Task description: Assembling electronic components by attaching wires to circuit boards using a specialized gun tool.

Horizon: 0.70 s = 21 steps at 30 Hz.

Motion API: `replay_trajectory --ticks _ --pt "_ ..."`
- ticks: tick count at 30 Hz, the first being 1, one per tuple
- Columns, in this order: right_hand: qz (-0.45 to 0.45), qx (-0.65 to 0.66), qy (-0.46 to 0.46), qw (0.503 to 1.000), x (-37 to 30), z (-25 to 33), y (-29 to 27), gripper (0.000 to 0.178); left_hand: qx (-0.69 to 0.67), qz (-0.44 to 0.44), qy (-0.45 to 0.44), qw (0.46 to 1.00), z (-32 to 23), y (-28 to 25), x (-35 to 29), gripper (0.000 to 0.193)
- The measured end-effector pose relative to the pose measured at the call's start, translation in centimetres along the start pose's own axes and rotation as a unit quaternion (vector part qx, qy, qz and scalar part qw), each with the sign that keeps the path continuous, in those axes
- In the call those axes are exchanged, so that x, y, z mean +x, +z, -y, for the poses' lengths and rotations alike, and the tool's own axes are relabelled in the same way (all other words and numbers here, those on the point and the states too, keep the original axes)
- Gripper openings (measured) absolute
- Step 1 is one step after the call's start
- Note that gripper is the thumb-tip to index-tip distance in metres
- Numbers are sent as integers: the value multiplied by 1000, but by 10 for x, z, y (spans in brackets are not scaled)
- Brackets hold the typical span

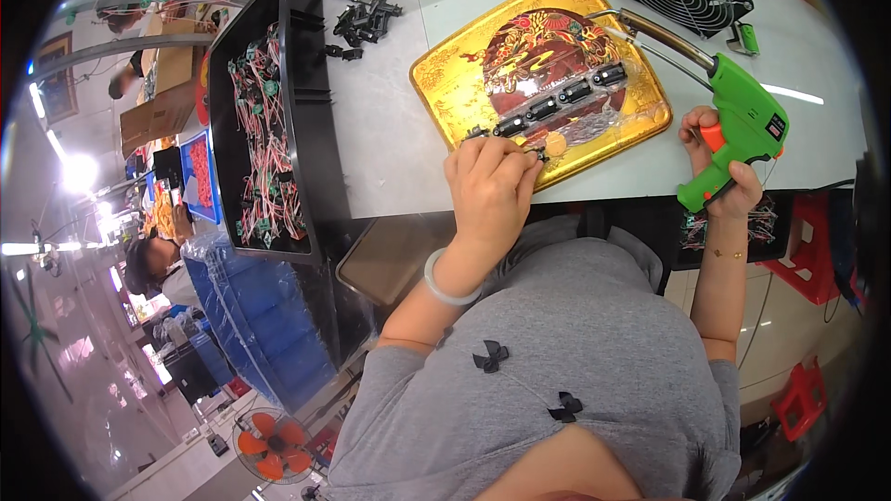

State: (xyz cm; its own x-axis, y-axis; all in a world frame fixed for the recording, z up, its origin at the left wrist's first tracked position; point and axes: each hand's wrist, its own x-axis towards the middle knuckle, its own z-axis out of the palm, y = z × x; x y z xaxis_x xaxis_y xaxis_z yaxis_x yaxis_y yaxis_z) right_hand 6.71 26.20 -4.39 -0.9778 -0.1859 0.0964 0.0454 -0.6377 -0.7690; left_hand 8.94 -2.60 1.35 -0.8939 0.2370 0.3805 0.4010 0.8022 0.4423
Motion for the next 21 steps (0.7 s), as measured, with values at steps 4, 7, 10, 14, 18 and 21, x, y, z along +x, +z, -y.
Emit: replay_trajectory --ticks 4,7,10,14,18,21 --pt "-19 1 -5 1000 -3 5 6 60 43 8 24 999 2 -9 12 12" --pt "-86 5 25 996 -5 0 13 68 87 -70 57 992 51 -29 46 10" --pt "-61 44 41 996 -8 -5 8 63 228 -83 -21 970 107 -45 107 10" --pt "-22 47 4 999 -5 5 22 57 257 4 -45 965 195 -24 129 18" --pt "-1 80 -14 997 -8 5 18 51 253 1 -60 965 207 -15 123 19" --pt "-13 91 3 996 -8 13 17 49 237 -12 -64 969 190 -17 116 20"
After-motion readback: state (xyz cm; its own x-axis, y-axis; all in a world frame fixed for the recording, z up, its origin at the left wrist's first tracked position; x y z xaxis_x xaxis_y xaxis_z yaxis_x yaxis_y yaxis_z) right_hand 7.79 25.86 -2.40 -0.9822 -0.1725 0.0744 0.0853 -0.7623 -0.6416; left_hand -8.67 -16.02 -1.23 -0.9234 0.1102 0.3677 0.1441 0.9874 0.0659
